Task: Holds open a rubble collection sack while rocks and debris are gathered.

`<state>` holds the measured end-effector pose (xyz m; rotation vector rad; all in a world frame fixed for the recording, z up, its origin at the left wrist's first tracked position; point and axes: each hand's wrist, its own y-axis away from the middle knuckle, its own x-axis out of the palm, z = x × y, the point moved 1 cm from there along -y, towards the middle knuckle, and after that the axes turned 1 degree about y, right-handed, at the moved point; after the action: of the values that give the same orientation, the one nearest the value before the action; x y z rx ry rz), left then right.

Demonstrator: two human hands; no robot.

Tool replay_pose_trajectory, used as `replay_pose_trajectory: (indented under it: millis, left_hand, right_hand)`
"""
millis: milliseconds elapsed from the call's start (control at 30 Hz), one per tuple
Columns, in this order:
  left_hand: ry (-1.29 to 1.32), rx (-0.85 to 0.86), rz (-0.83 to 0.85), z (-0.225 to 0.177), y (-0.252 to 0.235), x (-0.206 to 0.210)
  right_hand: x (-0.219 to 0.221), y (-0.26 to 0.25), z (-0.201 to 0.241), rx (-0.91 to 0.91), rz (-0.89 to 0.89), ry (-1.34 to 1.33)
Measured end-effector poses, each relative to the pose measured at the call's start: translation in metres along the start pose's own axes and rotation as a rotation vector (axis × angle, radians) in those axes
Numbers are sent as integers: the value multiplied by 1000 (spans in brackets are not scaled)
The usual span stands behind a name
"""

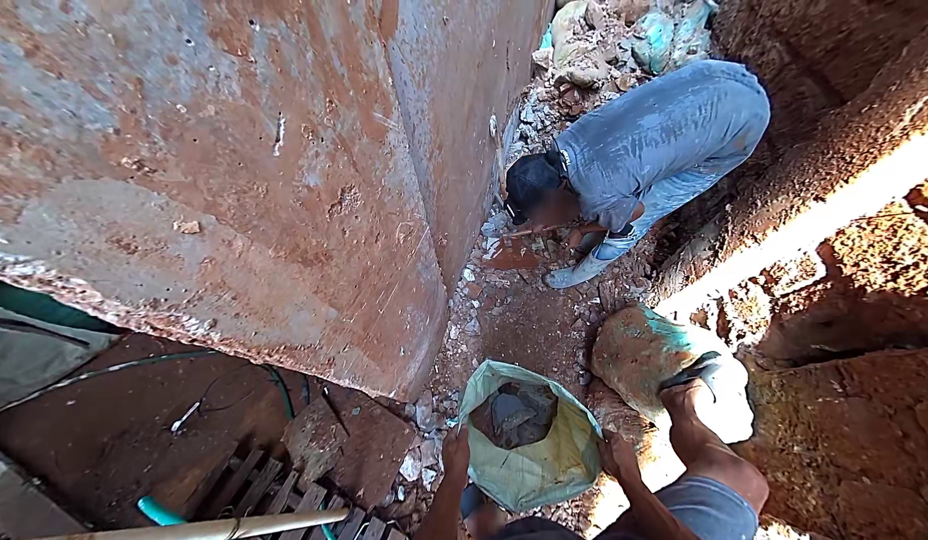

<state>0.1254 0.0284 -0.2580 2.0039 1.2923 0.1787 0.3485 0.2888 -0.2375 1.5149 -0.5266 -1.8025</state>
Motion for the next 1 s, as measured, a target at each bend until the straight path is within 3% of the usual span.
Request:
replay_pose_trajectory:
  millis: [1000]
  left_hand:
    - [-26,1,6,2,0,2]
  right_hand:
    - [2,-2,-9,0,2,-27]
